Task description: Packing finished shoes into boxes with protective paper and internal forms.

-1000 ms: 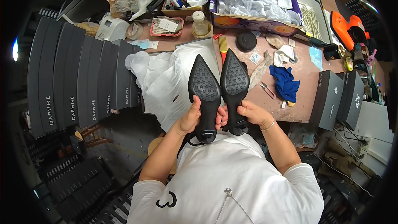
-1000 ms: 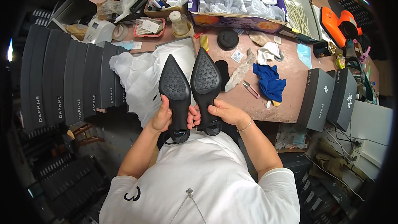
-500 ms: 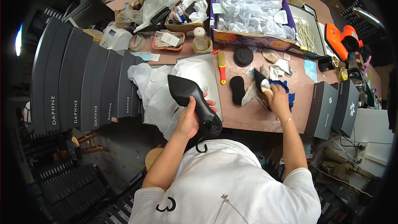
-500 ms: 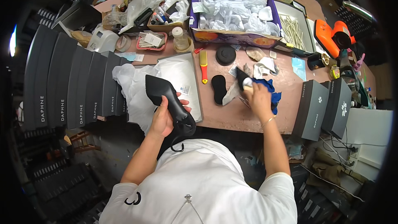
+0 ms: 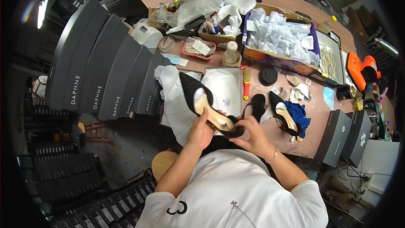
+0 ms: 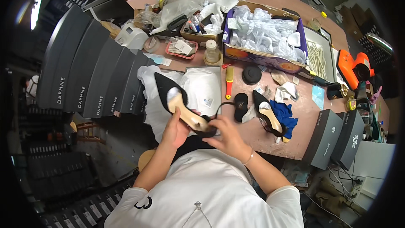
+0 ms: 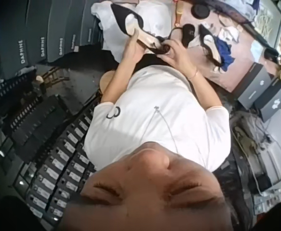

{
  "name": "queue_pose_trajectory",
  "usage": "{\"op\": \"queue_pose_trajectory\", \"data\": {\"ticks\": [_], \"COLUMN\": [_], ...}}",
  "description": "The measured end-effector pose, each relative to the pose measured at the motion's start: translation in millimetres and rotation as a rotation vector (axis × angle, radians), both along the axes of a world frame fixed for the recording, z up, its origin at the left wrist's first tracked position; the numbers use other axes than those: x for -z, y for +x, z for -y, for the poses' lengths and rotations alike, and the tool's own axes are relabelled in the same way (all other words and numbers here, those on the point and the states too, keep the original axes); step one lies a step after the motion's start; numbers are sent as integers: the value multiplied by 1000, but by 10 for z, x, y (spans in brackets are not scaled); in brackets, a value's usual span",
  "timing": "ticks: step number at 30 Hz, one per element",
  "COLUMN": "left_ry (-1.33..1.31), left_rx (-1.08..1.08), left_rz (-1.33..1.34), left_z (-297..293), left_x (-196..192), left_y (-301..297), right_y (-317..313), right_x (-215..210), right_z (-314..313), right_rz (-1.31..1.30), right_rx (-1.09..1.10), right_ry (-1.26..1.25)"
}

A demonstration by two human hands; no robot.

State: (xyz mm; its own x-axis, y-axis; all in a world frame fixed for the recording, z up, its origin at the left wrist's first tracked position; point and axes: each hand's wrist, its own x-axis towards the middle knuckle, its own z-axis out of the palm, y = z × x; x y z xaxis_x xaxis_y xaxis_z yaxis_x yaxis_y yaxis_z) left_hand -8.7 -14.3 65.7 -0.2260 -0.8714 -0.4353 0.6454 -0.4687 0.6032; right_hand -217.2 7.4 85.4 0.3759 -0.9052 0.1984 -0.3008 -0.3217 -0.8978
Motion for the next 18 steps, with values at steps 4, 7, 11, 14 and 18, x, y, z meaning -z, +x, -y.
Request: {"op": "queue_pose_trajectory", "data": {"ticks": [4,7,11,14,18], "left_ry": [25,-5,-49,-51,-118], "left_rx": [-143,-26,33,-15,-56], "left_rz": [48,57,78,34,132], "left_z": [29,-12,-79,-97,-32], "left_x": [32,59,92,192,22], "left_y": [-62,-19,-38,-32,42], "right_y": [76,6,245,384,287], "right_x": [-99,1,-262,-162,153], "right_z": [41,137,394,506,404], "right_rz": [159,228,-3,-59,280], "right_rx": [-105,-86,-198,-255,-147], "right_ry": [135,295,235,-32,167]}}
